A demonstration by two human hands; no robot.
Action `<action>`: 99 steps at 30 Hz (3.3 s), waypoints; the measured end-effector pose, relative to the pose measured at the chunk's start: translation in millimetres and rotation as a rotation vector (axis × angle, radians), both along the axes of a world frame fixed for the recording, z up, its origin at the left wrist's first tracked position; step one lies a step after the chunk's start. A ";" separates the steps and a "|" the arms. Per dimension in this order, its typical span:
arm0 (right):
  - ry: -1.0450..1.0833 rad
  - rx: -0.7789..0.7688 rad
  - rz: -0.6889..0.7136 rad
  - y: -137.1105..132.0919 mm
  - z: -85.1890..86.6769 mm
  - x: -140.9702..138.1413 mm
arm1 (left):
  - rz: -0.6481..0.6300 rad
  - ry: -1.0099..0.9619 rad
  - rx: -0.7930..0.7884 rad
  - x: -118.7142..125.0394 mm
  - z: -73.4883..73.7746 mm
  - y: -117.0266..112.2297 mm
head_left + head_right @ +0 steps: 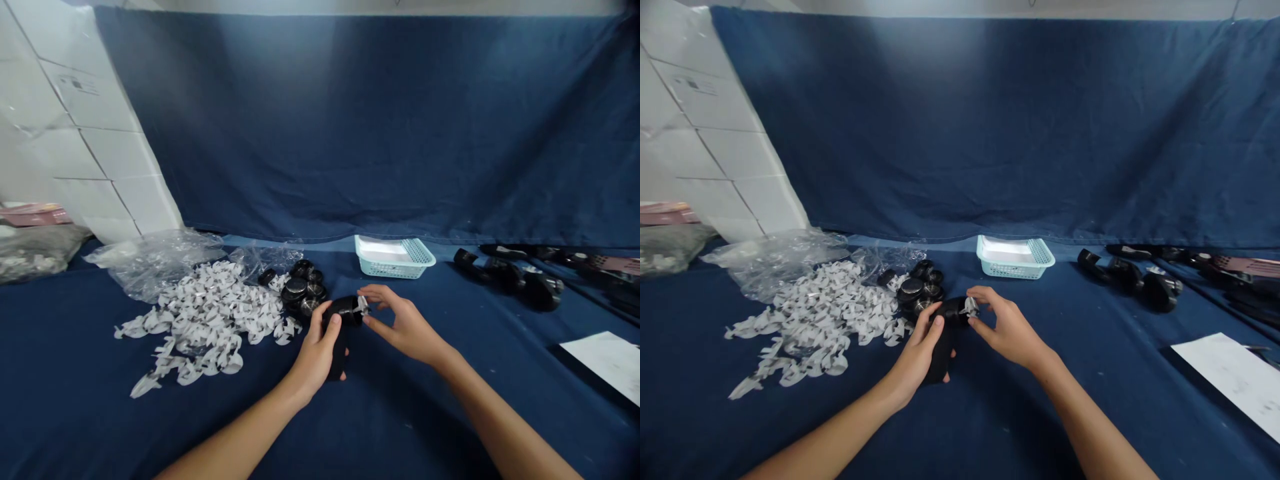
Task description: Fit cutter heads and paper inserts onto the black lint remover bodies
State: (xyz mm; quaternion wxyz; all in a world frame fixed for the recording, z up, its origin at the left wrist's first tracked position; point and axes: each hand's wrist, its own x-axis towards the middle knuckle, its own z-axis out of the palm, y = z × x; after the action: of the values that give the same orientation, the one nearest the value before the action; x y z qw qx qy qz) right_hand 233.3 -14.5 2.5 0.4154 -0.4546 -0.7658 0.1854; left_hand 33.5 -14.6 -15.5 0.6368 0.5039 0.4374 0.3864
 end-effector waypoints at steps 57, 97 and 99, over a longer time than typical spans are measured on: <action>0.021 0.059 -0.037 0.4 -13.5 -8.8 | -0.045 -0.016 -0.026 -1.9 2.1 -1.8; 0.268 0.259 -0.454 -12.8 -19.7 -23.7 | 0.067 -0.137 0.085 -3.5 11.6 5.4; 0.291 0.262 -0.456 -12.0 -20.3 -20.1 | 0.065 -0.132 0.071 -3.8 11.7 5.5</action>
State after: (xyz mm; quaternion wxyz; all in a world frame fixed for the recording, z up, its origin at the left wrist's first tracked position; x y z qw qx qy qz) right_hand 213.3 -26.4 -17.8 0.6067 -0.5258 -0.5940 0.0500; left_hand 29.6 -9.1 -3.8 0.6332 0.4852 0.3965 0.4543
